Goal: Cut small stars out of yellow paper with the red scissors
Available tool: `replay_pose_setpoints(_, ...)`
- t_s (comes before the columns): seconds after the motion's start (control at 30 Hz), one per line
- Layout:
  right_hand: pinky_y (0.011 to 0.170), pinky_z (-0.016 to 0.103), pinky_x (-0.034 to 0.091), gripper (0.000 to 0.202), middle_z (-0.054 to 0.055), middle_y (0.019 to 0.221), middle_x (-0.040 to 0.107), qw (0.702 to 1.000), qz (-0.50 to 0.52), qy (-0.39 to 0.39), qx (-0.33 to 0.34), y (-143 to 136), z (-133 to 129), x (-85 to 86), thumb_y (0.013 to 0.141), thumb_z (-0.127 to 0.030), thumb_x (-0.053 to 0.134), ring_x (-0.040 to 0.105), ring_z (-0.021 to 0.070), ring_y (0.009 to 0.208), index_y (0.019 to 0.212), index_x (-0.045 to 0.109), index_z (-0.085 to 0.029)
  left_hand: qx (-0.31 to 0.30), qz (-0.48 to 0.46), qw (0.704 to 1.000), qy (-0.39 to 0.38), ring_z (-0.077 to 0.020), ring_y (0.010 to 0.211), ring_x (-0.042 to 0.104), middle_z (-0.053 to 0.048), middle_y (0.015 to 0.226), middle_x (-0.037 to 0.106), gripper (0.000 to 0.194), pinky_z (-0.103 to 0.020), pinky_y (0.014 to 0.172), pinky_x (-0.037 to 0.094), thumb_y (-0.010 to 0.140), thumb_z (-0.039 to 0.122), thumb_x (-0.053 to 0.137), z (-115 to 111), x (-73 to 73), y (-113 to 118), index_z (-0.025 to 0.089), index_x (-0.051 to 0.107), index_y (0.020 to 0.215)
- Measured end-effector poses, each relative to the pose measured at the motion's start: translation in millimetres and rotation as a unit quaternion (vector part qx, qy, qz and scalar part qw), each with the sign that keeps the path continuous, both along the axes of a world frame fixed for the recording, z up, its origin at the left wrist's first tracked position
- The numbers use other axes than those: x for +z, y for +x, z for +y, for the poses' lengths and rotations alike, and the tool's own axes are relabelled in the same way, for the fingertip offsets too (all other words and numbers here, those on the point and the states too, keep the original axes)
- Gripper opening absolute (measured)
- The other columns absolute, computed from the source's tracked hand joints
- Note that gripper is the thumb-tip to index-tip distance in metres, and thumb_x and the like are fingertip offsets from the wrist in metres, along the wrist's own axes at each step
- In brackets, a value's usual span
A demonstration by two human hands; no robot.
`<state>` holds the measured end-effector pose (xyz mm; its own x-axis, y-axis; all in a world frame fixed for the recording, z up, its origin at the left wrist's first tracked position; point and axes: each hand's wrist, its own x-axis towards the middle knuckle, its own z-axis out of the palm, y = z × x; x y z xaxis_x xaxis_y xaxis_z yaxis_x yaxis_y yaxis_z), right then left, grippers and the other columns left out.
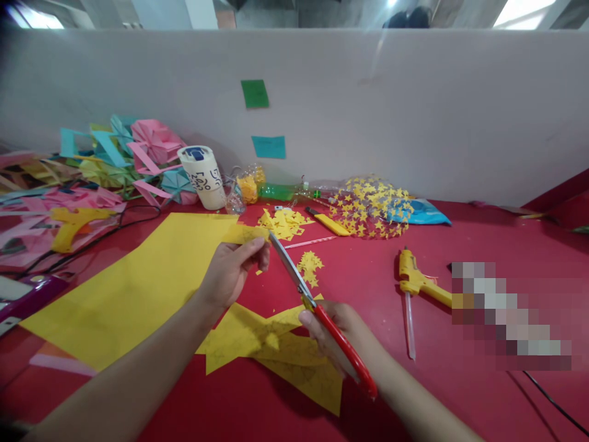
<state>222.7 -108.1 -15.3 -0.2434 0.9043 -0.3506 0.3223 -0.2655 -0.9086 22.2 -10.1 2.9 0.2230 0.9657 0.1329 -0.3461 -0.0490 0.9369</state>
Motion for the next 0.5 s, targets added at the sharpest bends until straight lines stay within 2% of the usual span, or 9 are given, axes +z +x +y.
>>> replay_pose_setpoints(0.1, 0.029, 0.015, 0.025, 0.06, -0.007, 0.049, 0.045, 1.0, -0.01, -0.008, -0.003, -0.4, -0.3, 1.4, 0.079, -0.079, 0.048, 0.034, 0.0034, 0.031, 0.065, 0.04, -0.021, -0.001, -0.006, 1.0, 0.004, -0.0086, 0.053, 0.056, 0.0, 0.058, 0.063, 0.024, -0.022, 0.054, 0.045, 0.083, 0.029, 0.067, 1.0, 2.2, -0.9, 0.014, 0.067, 0.064)
replay_pose_setpoints(0.3, 0.032, 0.017, 0.024, 0.058, -0.007, 0.048, 0.043, 1.0, -0.017, 0.014, 0.012, -3.0, 0.7, 8.6, 0.081, -0.076, 0.051, 0.037, 0.0046, 0.032, 0.064, 0.039, -0.022, 0.018, -0.018, 1.0, 0.0, -0.009, 0.054, 0.056, 0.001, 0.061, 0.064, 0.019, -0.023, 0.056, 0.045, 0.082, 0.027, 0.066, 4.2, 4.1, -2.4, 0.016, 0.064, 0.067)
replay_pose_setpoints(0.5, 0.037, 0.019, 0.024, 0.057, -0.009, 0.043, 0.037, 0.999, -0.006, 0.034, 0.023, 2.0, 0.6, 1.0, 0.085, -0.076, 0.046, 0.032, 0.0054, 0.033, 0.066, 0.039, -0.022, 0.008, 0.03, 0.998, 0.049, -0.0105, 0.057, 0.057, 0.0, 0.06, 0.063, 0.024, -0.025, 0.06, 0.045, 0.086, 0.027, 0.061, 5.2, 3.8, -5.0, 0.016, 0.064, 0.064)
